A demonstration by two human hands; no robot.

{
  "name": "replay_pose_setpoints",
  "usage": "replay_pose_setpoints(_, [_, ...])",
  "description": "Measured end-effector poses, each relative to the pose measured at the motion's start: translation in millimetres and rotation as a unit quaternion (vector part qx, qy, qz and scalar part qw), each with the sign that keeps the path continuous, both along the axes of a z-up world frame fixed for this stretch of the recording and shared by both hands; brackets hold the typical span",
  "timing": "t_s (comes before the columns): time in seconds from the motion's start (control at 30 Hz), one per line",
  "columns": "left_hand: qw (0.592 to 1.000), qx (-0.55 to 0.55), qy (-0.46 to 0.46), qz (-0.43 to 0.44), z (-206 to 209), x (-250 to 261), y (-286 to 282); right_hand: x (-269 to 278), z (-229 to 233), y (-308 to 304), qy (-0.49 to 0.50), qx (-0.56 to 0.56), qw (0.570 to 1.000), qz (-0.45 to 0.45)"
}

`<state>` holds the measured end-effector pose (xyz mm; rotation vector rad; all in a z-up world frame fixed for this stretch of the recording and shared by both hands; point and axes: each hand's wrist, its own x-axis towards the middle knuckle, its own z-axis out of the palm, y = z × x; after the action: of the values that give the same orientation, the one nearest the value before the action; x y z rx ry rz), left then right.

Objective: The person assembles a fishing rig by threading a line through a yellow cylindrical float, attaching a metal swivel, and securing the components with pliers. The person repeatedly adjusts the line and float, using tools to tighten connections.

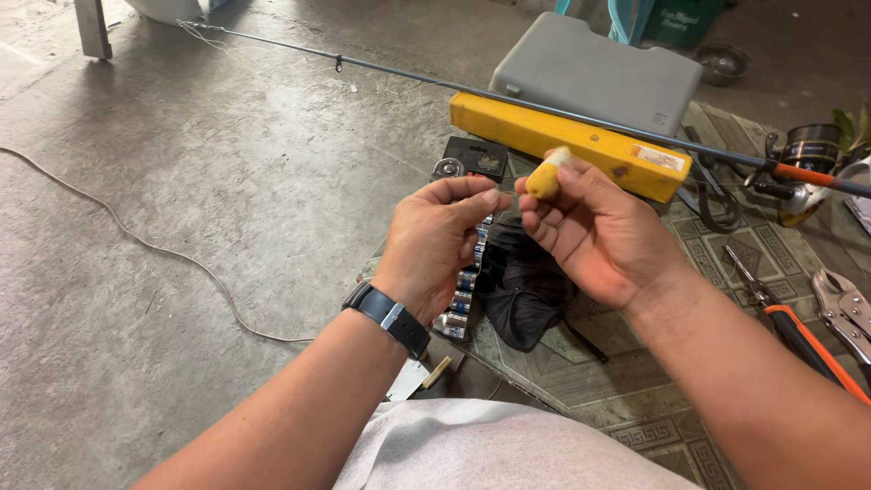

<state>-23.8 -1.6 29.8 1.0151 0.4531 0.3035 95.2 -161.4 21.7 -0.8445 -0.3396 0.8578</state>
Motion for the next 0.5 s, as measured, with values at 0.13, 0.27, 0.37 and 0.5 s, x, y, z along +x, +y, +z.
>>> replay_pose_setpoints(0.13, [1.0,0.022,0.0,0.012,2,4,-1,2,-4,2,0.055,0.012,0.998,-0.016])
replay_pose_setpoints(0.27, [0.999,0.027,-0.023,0.006,1,7,-2,2,-9,0,0.122,0.023,0.992,-0.025])
replay_pose_setpoints(0.37, [1.0,0.005,-0.025,-0.007,1,9,-4,0,-12,-4,0.117,0.013,0.992,-0.046])
replay_pose_setpoints(0.5, [0.999,-0.025,-0.041,-0.011,3,13,-6,-3,-13,-11,0.122,0.015,0.99,-0.072])
